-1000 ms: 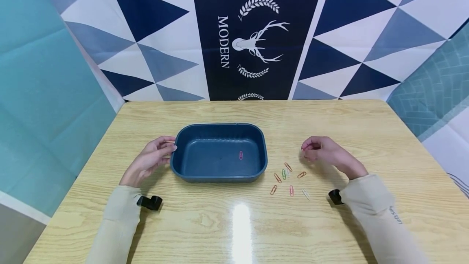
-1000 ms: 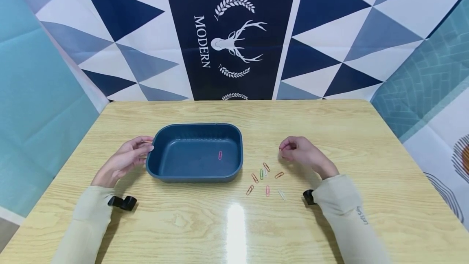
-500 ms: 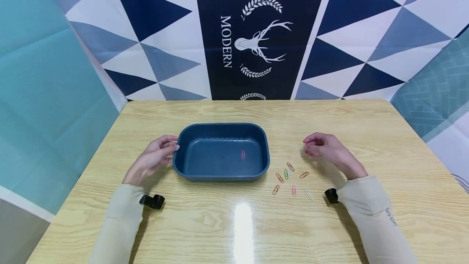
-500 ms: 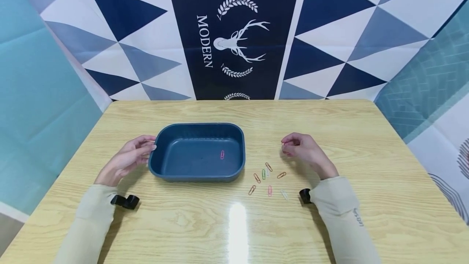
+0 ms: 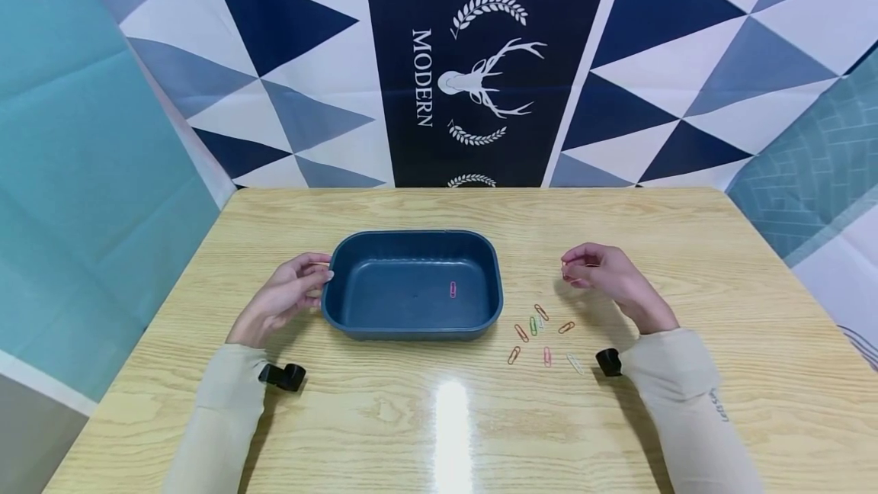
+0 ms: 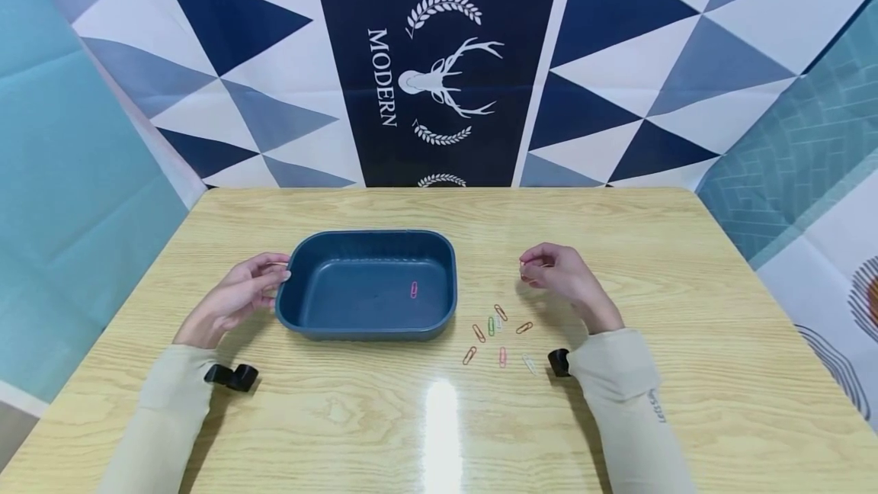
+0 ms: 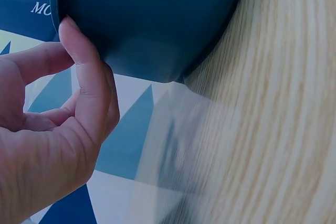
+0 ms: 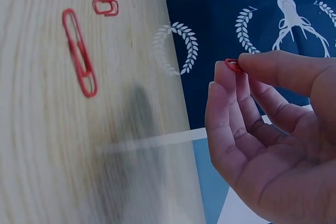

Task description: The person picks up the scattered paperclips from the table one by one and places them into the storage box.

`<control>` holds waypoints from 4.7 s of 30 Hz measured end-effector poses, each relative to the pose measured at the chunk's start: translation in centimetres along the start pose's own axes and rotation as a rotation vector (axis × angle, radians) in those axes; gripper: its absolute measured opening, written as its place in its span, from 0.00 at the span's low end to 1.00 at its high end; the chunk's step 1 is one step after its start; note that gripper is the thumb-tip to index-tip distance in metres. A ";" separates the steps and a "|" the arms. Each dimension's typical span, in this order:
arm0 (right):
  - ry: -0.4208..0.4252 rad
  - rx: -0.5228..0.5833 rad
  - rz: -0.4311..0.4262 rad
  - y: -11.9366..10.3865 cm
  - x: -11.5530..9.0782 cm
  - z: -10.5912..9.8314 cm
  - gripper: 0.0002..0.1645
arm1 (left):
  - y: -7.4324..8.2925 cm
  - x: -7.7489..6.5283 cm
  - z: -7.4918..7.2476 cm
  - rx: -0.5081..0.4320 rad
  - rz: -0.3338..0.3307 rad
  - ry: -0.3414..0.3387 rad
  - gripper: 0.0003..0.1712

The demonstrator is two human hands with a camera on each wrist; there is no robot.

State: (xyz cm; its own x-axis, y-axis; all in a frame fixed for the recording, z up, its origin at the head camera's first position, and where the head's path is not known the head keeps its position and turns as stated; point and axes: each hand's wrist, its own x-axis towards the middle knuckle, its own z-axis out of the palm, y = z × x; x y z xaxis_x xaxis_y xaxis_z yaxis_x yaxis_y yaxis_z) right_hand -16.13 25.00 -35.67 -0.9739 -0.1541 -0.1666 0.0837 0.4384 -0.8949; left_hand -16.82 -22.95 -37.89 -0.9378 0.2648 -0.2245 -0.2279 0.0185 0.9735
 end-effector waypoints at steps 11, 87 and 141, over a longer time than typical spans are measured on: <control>0.003 0.034 -0.044 -1.0 0.4 0.5 0.16 | 0.2 -0.1 -0.1 0.018 -0.003 0.003 0.21; 0.012 -0.003 -0.111 -9.1 2.2 10.4 0.13 | 0.0 -0.4 -0.1 0.008 -0.002 -0.010 0.22; -0.011 -0.043 -0.159 -8.3 2.0 8.9 0.19 | 0.2 -0.2 0.1 0.015 -0.007 -0.004 0.23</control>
State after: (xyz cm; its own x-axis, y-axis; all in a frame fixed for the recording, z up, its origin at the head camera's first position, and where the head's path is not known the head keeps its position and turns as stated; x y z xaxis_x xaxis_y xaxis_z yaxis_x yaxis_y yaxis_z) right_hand -16.88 13.20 -32.24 -0.9718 -0.2339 -0.0290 -0.0806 0.4451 -0.8918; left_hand -16.62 -22.96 -37.63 -0.9353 0.2681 -0.2311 -0.2305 0.0343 0.9725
